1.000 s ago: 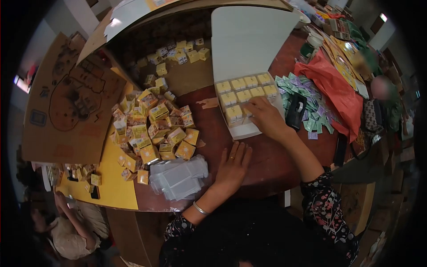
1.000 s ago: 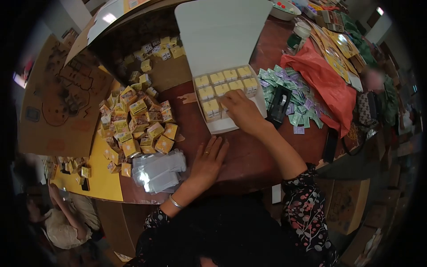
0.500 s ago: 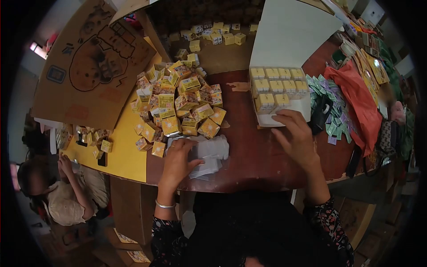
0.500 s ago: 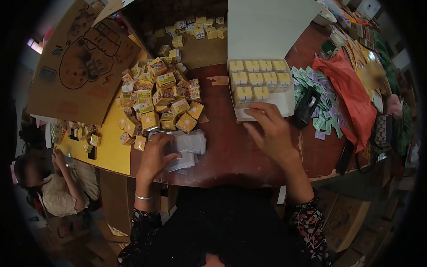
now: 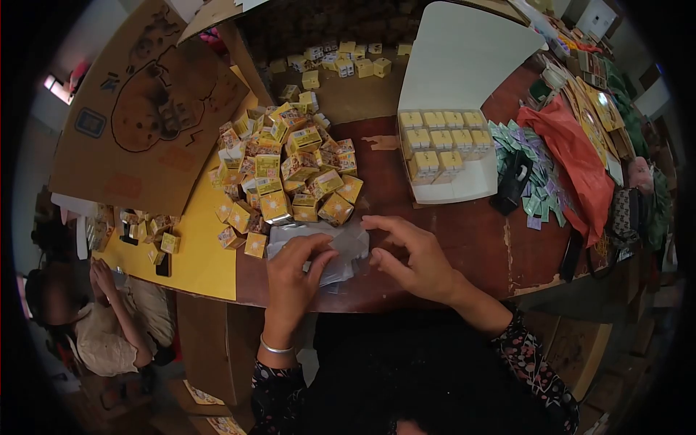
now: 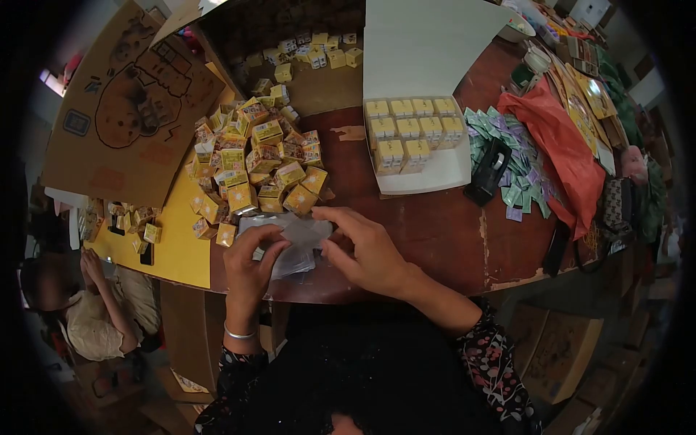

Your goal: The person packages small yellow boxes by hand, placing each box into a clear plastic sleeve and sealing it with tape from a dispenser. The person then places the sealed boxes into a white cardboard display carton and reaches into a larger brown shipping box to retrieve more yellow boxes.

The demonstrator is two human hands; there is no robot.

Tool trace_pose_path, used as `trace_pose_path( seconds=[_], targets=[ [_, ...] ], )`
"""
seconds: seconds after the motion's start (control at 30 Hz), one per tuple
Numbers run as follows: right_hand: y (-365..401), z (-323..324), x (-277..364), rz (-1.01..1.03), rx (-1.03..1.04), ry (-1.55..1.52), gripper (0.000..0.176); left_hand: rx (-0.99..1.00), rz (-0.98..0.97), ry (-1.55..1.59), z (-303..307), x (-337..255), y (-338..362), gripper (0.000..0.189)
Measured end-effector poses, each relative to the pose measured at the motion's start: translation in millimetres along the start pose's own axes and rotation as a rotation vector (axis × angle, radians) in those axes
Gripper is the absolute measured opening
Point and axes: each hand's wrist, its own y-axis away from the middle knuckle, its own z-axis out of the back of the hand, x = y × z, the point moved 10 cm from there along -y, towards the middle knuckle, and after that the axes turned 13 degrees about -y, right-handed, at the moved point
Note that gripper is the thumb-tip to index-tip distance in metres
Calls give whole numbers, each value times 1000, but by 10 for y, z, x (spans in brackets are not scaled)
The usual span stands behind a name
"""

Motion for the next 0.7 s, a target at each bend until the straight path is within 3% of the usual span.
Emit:
trace_pose_path(
  seconds=[0.03,0.13,0.27,0.33,0.5,0.63,0.7],
  targets=[
    [-13,3,47,38,-13,24,38,-3,-43,-18,33,-122,-17,30],
    [51,-63,-138,-221,168,-238,29,6,-142,-53,17,-311,-32,33],
    [176,-53,-148,-536,317,-319,39,67,-200,-19,-134,-422,-34,39],
    [285,-58,-202,-672,344,-474,52,120,-213,-49,-234,-438,-32,50],
    [331,-15,-243,-664,302,-567,68,257,-351,-360,-438,-711,26,86],
    [314,46,-328,-633,293,-640,60,267,-256,-238,-571,-596,107,68],
    [255,176,-288,-602,214,-518,53,279,-205,-159,-594,-552,130,58]
  ],
)
